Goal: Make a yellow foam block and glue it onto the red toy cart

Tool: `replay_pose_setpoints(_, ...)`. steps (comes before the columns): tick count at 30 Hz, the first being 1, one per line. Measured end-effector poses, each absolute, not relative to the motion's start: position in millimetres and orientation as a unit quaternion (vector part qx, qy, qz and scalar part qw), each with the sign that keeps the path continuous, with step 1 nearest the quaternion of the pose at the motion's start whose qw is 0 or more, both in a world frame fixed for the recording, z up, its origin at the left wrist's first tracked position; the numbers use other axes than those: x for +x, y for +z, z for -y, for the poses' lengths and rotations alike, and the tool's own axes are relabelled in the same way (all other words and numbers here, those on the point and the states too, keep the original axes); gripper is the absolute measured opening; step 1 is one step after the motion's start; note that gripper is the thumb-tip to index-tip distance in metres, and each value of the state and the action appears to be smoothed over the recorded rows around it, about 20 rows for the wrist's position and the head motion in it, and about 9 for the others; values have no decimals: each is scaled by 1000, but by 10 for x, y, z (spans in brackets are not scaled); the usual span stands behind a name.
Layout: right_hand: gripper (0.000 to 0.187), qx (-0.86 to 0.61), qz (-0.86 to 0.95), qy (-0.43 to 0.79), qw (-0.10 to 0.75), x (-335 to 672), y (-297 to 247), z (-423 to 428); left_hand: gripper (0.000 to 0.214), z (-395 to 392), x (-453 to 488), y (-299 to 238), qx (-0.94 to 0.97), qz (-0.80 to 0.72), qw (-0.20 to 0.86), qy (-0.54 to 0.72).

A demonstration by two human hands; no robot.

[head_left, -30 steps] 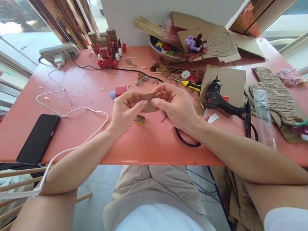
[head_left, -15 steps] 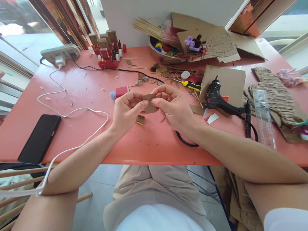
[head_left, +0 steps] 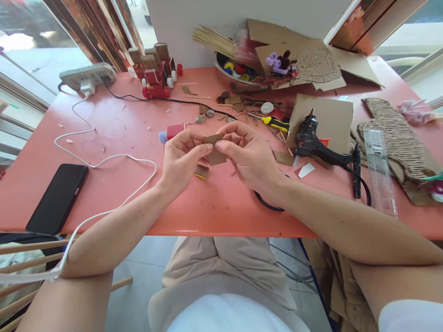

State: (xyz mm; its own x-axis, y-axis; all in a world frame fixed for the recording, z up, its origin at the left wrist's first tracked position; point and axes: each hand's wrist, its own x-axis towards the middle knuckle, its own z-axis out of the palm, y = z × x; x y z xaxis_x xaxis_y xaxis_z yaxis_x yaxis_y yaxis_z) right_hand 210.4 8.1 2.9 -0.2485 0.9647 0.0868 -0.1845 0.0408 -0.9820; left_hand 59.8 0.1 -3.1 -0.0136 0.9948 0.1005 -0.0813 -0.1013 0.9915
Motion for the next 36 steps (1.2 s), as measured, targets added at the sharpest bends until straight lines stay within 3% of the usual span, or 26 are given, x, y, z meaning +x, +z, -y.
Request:
replay_pose_setpoints(19, 12, -360, 510, 598, 503, 2123, -11, -106, 20, -20, 567, -80, 494, -443, 534, 523)
replay_pose_setpoints(28, 2, -360, 589, 512, 512, 2204, -8, -140, 48, -68, 387, 20, 480, -376, 711, 352)
replay_pose_setpoints(36, 3, -328, 658, 519, 436, 2354, 114, -225, 65, -38, 404, 37, 462, -365, 732, 344)
